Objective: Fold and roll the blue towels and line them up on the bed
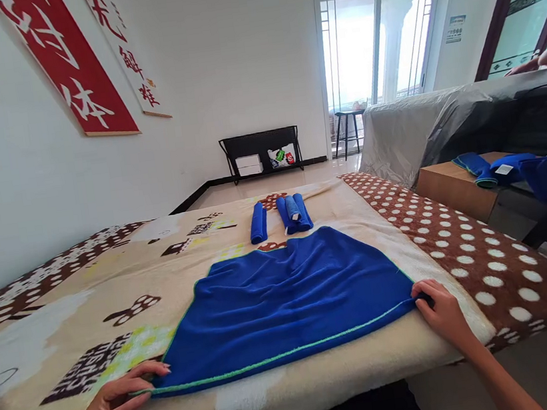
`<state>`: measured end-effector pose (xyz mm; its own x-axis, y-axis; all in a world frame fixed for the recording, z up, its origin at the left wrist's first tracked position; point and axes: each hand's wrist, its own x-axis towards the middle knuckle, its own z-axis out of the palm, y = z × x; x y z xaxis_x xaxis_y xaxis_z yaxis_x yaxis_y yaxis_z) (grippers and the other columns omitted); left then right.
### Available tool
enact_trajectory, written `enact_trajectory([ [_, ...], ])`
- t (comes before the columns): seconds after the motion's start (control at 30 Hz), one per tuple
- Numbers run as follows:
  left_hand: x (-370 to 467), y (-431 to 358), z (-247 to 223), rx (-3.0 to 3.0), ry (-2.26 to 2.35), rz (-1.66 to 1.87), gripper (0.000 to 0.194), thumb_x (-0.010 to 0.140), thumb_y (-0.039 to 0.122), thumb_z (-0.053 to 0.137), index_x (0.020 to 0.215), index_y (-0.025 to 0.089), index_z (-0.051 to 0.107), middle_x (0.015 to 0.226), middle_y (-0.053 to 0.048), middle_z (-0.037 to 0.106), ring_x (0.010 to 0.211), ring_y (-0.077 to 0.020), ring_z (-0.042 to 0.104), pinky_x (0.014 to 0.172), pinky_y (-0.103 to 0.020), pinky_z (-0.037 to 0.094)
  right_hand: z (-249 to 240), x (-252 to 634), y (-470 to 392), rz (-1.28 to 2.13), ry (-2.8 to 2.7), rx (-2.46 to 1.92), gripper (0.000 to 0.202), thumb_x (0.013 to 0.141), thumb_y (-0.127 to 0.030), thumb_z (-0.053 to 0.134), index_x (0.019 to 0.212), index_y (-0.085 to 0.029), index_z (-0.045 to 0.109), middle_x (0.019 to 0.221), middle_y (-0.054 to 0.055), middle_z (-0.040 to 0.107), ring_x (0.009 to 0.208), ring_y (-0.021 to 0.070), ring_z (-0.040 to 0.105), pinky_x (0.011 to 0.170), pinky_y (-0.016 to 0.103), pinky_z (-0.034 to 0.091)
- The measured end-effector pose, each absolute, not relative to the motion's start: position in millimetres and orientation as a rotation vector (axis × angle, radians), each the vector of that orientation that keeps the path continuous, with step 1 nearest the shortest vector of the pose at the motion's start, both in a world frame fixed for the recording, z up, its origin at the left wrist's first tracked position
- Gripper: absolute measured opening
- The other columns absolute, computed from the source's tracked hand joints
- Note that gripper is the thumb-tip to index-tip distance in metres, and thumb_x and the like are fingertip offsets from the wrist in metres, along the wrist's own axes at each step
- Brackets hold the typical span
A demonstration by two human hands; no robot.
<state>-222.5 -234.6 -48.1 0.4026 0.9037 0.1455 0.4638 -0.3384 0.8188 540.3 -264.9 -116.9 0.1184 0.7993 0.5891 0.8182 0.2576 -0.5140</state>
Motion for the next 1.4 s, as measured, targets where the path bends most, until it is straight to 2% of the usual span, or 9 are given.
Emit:
enact_trajectory([
  [0.23,-221.5,-235.1,-47.1,1.957,1.179,0.823,0.016,0.086,0.041,0.067,0.091,0.034,0.080,0.119,-0.005,0.072,0.121,-0.0312,0.061,0.111,-0.051,0.043,-118.7,540.2,-264.5,-0.028,-1.646,-1.531,0.011,0.081,-0.025,0.051,0.079,-0.023,0.061,0.090,0.004,0.067,0.090,0.0226,0.061,0.084,0.035,0.045],
  [0.43,-210.9,-238.2,-41.7,1.903,1.298,0.819,0.024,0.084,0.049,0.066,0.083,0.029,0.079,0.116,-0.008,0.072,0.118,-0.0335,0.062,0.106,-0.050,0.047,-121.7,542.1,-264.9,0.000,-1.637,-1.537,0.013,0.082,-0.026,0.050,0.080,-0.023,0.062,0.093,0.004,0.066,0.093,0.0222,0.061,0.086,0.035,0.045],
  [0.67,-206.4,-240.9,-40.0,1.874,1.353,0.854,0.020,0.080,0.049,0.067,0.077,0.033,0.078,0.115,-0.004,0.073,0.117,-0.0345,0.062,0.106,-0.049,0.046,-120.3,543.1,-265.3,0.002,-1.628,-1.547,0.013,0.082,-0.027,0.051,0.080,-0.022,0.063,0.094,0.004,0.067,0.094,0.0226,0.061,0.086,0.035,0.045],
  [0.8,-210.1,-239.3,-42.3,1.901,1.321,0.863,0.016,0.081,0.047,0.065,0.081,0.038,0.079,0.117,0.000,0.074,0.118,-0.0338,0.063,0.108,-0.050,0.044,-122.0,544.4,-267.1,-0.021,-1.627,-1.524,0.012,0.082,-0.026,0.050,0.081,-0.022,0.061,0.093,0.003,0.066,0.093,0.0220,0.061,0.085,0.034,0.046],
  [0.97,-212.2,-237.8,-41.6,1.973,1.291,0.779,0.018,0.082,0.040,0.064,0.093,0.045,0.079,0.118,0.004,0.075,0.128,-0.0314,0.059,0.117,-0.050,0.035,-127.8,543.5,-272.9,-0.170,-1.569,-1.466,0.010,0.083,-0.025,0.049,0.085,-0.022,0.058,0.090,0.004,0.063,0.088,0.0216,0.060,0.080,0.035,0.045],
  [1.13,-210.2,-239.5,-36.1,1.961,1.247,0.797,0.019,0.080,0.037,0.066,0.089,0.046,0.080,0.113,0.005,0.076,0.123,-0.0305,0.063,0.119,-0.049,0.035,-130.4,537.1,-275.1,-0.365,-1.520,-1.391,0.008,0.083,-0.023,0.049,0.081,-0.021,0.057,0.089,0.006,0.061,0.088,0.0227,0.059,0.084,0.038,0.045],
  [1.23,-217.4,-246.1,-35.6,1.972,1.267,0.739,0.023,0.082,0.037,0.063,0.095,0.047,0.080,0.113,0.005,0.076,0.125,-0.0301,0.062,0.118,-0.048,0.037,-132.8,538.6,-282.5,-0.406,-1.457,-1.323,0.009,0.081,-0.024,0.050,0.078,-0.021,0.058,0.087,0.006,0.061,0.084,0.0225,0.059,0.082,0.038,0.045],
  [1.3,-226.3,-253.3,-34.0,1.980,1.276,0.628,0.026,0.083,0.038,0.062,0.101,0.048,0.078,0.117,0.005,0.075,0.130,-0.0302,0.058,0.117,-0.048,0.038,-131.4,545.9,-291.1,-0.346,-1.431,-1.292,0.012,0.081,-0.026,0.050,0.075,-0.021,0.059,0.086,0.006,0.062,0.083,0.0227,0.059,0.080,0.038,0.045],
  [1.4,-237.0,-259.5,-19.7,2.006,1.209,0.358,0.025,0.081,0.040,0.066,0.101,0.049,0.078,0.118,0.005,0.074,0.131,-0.0311,0.058,0.118,-0.048,0.036,-113.7,562.5,-295.5,-0.018,-1.517,-1.356,0.021,0.084,-0.032,0.049,0.075,-0.021,0.064,0.088,0.007,0.067,0.087,0.0255,0.062,0.081,0.039,0.047],
])
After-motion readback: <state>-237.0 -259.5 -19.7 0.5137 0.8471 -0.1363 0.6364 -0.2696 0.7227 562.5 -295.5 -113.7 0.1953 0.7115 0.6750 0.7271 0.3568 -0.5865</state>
